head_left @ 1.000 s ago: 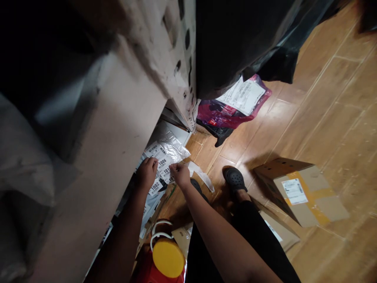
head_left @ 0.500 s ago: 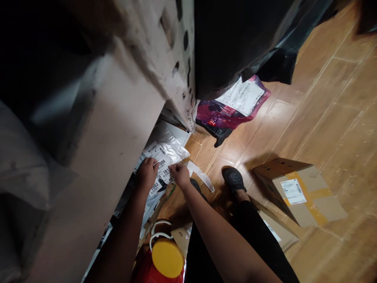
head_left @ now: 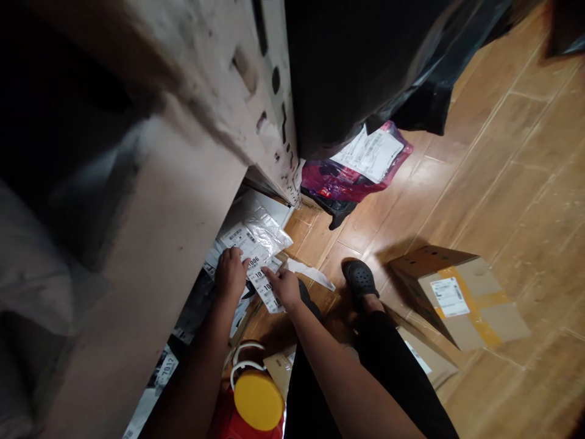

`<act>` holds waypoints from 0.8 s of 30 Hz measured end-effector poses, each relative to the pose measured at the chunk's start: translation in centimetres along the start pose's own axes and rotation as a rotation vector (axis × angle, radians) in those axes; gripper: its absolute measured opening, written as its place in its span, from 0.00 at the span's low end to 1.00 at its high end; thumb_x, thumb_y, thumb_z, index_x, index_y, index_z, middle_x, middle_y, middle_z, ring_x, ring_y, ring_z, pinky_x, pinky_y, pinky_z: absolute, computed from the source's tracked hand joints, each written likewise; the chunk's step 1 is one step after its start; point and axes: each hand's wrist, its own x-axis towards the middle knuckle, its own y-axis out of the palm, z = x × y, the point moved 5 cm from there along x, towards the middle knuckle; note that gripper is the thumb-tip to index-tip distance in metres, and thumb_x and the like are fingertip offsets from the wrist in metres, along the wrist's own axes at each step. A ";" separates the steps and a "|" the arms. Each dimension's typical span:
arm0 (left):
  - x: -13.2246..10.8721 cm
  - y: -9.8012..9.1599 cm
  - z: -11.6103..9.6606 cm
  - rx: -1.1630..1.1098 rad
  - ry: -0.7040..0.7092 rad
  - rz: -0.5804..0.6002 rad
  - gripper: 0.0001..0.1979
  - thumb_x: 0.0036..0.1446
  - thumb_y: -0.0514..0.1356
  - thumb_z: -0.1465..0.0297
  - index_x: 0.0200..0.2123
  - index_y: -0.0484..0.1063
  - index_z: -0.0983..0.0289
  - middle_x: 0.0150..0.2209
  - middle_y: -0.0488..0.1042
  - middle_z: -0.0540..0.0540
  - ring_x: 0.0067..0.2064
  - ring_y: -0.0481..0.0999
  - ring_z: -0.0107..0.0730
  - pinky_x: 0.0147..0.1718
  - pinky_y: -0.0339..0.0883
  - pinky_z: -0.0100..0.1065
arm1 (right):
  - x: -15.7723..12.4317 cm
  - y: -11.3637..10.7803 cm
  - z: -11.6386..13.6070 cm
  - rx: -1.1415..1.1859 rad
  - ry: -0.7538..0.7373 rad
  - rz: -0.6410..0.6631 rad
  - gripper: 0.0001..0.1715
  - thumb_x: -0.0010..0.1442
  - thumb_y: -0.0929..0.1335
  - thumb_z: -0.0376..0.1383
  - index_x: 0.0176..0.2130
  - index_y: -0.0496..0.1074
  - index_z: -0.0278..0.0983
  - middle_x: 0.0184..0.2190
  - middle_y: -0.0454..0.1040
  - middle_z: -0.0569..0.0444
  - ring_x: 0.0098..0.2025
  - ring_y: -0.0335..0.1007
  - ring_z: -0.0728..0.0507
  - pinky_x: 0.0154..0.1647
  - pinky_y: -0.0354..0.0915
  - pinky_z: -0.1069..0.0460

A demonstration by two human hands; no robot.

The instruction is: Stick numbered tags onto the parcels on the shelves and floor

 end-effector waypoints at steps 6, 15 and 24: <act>0.4 -0.5 -0.3 0.041 0.046 0.054 0.03 0.58 0.57 0.69 0.32 0.68 0.62 0.35 0.70 0.58 0.40 0.71 0.44 0.41 0.67 0.40 | -2.4 -3.5 -5.6 0.090 0.114 -0.075 0.30 0.42 0.68 0.59 0.13 0.54 0.42 0.11 0.57 0.60 0.17 0.53 0.49 0.20 0.50 0.52; 1.8 -2.1 -5.2 0.083 0.210 0.001 0.40 0.44 0.67 0.54 0.59 0.62 0.59 0.62 0.55 0.69 0.63 0.51 0.69 0.57 0.48 0.66 | -8.1 -4.9 -12.0 0.273 0.290 0.026 0.36 0.30 0.68 0.66 0.12 0.51 0.42 0.11 0.54 0.60 0.16 0.47 0.52 0.18 0.46 0.52; 6.8 -1.2 -5.1 0.082 -0.119 0.221 0.33 0.51 0.57 0.47 0.59 0.63 0.50 0.65 0.55 0.62 0.64 0.45 0.74 0.52 0.49 0.74 | -10.5 -4.9 -15.2 0.255 0.376 0.048 0.36 0.29 0.70 0.64 0.12 0.52 0.41 0.10 0.54 0.61 0.16 0.46 0.53 0.19 0.44 0.52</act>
